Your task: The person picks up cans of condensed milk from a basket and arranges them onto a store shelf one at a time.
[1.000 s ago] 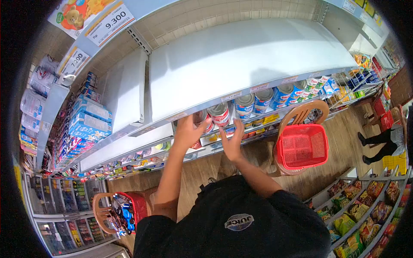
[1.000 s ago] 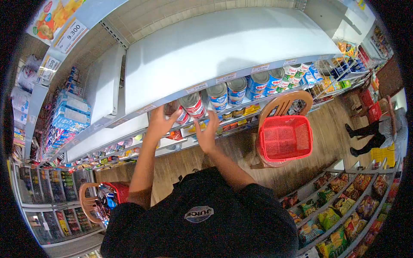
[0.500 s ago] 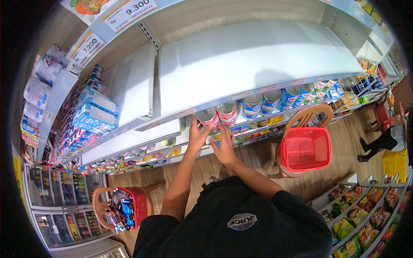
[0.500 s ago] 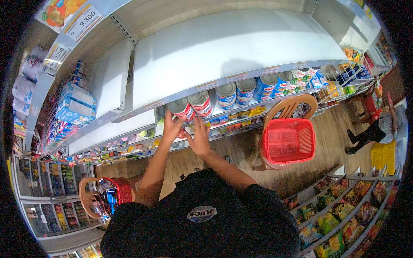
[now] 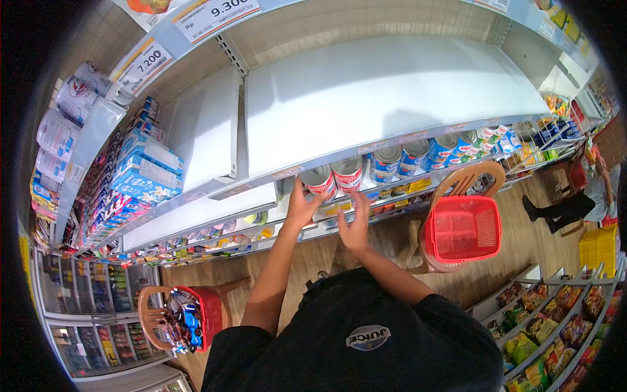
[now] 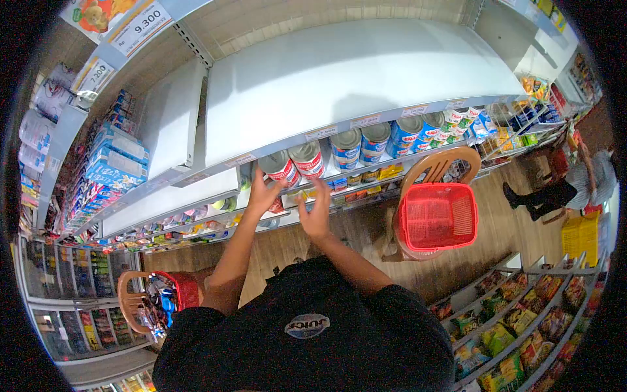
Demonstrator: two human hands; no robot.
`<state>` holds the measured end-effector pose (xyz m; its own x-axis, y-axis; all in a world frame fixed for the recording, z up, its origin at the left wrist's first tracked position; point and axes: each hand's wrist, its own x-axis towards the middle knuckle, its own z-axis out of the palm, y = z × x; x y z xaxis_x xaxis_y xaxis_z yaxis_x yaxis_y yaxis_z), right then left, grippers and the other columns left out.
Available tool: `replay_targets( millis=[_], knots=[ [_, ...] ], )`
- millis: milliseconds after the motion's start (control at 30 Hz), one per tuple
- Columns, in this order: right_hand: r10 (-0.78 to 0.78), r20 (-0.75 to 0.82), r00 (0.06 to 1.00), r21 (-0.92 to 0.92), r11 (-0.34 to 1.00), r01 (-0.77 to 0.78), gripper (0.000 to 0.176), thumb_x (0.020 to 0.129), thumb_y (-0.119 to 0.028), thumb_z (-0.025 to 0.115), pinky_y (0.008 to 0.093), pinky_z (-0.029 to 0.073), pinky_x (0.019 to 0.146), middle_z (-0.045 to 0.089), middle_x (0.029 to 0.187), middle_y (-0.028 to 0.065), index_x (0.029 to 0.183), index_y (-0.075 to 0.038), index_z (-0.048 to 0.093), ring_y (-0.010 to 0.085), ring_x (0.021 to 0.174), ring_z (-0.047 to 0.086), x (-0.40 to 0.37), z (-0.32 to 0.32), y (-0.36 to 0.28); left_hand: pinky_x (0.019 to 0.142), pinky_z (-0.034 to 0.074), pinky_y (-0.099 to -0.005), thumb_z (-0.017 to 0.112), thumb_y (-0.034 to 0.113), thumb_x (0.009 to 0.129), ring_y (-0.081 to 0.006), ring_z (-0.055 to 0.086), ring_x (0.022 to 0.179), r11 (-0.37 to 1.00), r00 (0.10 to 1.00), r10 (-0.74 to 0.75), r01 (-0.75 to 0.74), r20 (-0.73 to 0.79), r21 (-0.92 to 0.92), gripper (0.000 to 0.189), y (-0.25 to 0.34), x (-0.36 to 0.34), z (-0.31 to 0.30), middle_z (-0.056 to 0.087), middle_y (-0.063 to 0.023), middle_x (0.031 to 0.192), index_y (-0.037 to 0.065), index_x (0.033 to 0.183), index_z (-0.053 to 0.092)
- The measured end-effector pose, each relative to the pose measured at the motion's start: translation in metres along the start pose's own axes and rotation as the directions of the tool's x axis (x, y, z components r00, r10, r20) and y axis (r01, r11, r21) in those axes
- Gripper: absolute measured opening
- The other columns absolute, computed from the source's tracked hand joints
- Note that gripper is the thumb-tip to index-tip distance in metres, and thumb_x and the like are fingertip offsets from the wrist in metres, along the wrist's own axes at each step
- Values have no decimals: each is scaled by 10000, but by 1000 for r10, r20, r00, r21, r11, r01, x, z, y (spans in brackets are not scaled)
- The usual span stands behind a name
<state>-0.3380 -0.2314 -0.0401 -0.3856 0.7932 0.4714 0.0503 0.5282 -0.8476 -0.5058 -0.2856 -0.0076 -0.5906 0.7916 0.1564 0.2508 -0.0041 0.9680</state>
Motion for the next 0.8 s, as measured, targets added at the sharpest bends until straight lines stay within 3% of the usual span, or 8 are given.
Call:
replay_targets(
  millis=[33,100,167,267,367,600,800],
  knots=[
    [-2,0,1000,-2,1000,2,679,860,-146,725,508,299,1094,428,1398,248,1419,18,374,409,1316,404,5,-2,0,1061,449,-404,825,262,816,-276,533,1264,999,1000,17,-18,26,40,831,0,1,-1,519,-189,1376,-2,1446,351],
    [15,-159,987,23,1000,-11,636,861,-134,729,505,320,1086,445,1358,262,1379,41,403,422,1284,422,20,-4,2,1059,449,-399,827,269,815,-271,539,1260,999,999,15,-16,34,40,822,-1,3,-1,529,-185,1364,2,1439,363],
    [50,-151,987,21,999,-47,675,847,-173,761,501,334,1076,459,1351,276,1375,55,406,422,1269,443,33,-4,3,1057,449,-394,829,277,814,-267,544,1255,999,999,11,-12,45,42,813,-1,3,0,540,-182,1353,6,1432,375],
    [-30,-151,988,-35,999,25,768,811,-238,811,498,354,1061,494,1356,276,1397,48,405,420,1257,477,55,-2,-1,1056,448,-391,829,290,817,-257,552,1246,999,999,-31,32,43,-32,793,-2,4,1,554,-169,1339,5,1416,395],
    [52,-168,984,75,996,-40,736,812,-234,809,490,363,1054,526,1331,257,1383,43,435,414,1244,494,64,2,-5,1052,447,-387,823,294,825,-251,557,1237,998,999,-20,23,51,-58,775,-7,4,0,563,-157,1330,2,1407,404],
    [-24,-145,989,17,999,27,686,800,-222,813,478,395,1016,555,1301,225,1348,29,486,399,1190,530,67,-1,8,1070,430,-388,831,278,817,-241,548,1245,997,999,-21,24,40,-68,769,-11,5,2,567,-147,1331,3,1402,415],
    [-29,-100,995,38,999,33,751,764,-198,842,473,403,1007,567,1285,217,1375,14,461,393,1187,533,67,-5,9,1085,411,-375,841,238,805,-238,535,1262,998,996,-22,27,81,-56,751,-6,1,-4,572,-141,1331,-8,1386,435]
  ],
)
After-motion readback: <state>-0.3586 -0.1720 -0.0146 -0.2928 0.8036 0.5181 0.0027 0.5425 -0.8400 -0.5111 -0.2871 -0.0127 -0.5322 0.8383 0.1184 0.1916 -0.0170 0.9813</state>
